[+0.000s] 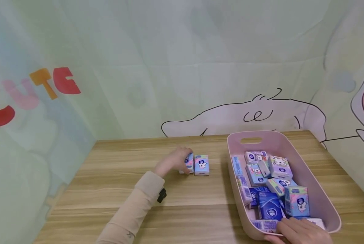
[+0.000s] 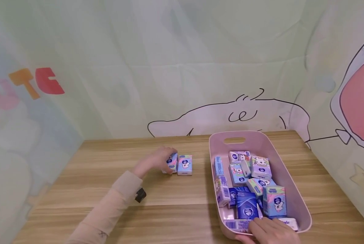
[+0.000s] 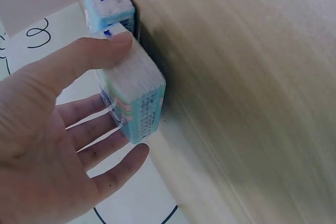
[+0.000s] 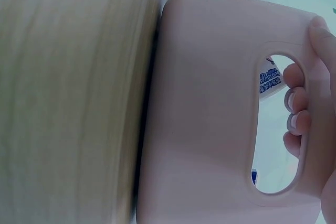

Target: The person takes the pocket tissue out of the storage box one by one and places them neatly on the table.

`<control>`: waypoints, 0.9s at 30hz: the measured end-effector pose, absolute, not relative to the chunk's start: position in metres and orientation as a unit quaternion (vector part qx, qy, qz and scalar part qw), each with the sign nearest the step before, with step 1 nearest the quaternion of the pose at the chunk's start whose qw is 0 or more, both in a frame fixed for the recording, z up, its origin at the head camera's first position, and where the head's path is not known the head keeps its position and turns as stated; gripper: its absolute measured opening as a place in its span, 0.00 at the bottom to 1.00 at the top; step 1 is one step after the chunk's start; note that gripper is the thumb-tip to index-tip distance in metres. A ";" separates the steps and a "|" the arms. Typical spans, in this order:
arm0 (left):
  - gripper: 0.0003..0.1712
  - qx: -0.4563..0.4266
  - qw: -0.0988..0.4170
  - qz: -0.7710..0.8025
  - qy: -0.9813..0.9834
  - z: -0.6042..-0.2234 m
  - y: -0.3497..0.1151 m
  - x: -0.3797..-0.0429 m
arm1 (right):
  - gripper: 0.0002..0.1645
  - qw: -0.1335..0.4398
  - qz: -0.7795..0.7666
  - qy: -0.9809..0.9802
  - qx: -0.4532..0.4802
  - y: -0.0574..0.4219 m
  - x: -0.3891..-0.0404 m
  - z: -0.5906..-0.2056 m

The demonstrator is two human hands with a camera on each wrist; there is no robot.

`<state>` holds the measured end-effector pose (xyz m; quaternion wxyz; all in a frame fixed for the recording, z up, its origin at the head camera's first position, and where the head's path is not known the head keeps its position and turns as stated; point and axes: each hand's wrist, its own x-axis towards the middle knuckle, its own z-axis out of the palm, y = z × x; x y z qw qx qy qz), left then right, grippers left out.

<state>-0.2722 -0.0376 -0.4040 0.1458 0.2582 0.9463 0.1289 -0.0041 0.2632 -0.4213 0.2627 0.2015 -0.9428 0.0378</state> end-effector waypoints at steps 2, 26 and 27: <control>0.47 0.258 0.146 0.130 0.946 -0.406 -0.038 -0.272 | 0.26 0.264 0.038 -0.942 0.203 0.263 -0.004 -0.422; 0.52 0.253 0.151 0.115 0.949 -0.415 -0.036 -0.270 | 0.25 0.243 0.031 -0.954 0.174 0.259 -0.002 -0.420; 0.52 0.252 0.153 0.116 0.949 -0.416 -0.036 -0.270 | 0.25 0.243 0.032 -0.954 0.174 0.259 -0.002 -0.420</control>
